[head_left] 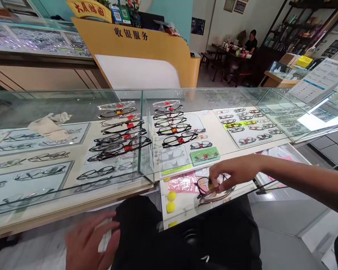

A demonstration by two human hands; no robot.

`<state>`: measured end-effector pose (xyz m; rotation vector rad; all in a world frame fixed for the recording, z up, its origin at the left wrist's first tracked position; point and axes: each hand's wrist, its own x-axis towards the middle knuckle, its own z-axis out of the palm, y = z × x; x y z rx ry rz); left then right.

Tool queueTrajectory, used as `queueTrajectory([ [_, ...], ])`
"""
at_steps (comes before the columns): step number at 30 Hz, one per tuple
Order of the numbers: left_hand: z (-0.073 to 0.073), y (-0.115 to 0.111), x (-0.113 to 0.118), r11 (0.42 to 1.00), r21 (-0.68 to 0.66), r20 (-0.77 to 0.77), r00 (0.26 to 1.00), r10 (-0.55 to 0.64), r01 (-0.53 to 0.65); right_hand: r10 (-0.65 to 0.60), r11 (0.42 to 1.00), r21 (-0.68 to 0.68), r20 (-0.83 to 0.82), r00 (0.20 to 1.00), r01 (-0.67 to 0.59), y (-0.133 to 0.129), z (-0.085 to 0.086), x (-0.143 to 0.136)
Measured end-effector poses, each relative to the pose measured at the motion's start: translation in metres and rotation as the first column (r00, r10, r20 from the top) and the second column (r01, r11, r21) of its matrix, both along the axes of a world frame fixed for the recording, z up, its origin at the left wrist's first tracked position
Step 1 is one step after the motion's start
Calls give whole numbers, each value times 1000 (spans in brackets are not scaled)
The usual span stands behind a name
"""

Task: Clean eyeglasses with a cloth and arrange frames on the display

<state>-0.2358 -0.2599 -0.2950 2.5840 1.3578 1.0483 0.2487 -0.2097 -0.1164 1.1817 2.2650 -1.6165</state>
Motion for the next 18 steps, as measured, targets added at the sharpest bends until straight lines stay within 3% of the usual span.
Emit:
queueTrajectory([
  [2,29,33,13,980,186,-116,992,-55,76,50,998,-45,27,998,-49,3,-31,-7],
  [4,54,58,31,950,275,-199,975,-96,150,48,999,-24,67,997,-47,4,-64,-10],
  [6,71,76,52,921,320,-267,954,-138,223,6,993,114,82,997,-15,4,-97,-10],
  [8,80,91,74,898,335,-335,927,-169,285,-102,931,358,72,992,69,5,-127,-6],
  [9,83,98,84,896,314,-385,905,-182,314,-189,855,502,66,980,131,8,-141,-3],
  [11,87,112,105,901,247,-484,851,-205,357,-374,611,762,37,927,216,20,-165,5],
  [13,89,125,123,908,177,-548,804,-229,379,-481,368,905,-10,877,212,43,-183,15],
  [14,90,131,130,912,148,-564,790,-241,384,-509,277,940,-31,860,198,57,-190,21],
  [16,92,141,142,919,89,-583,769,-264,383,-549,159,972,-59,834,173,89,-199,34],
  [18,93,147,150,925,46,-588,759,-280,376,-594,98,980,-80,800,171,123,-208,46],
])
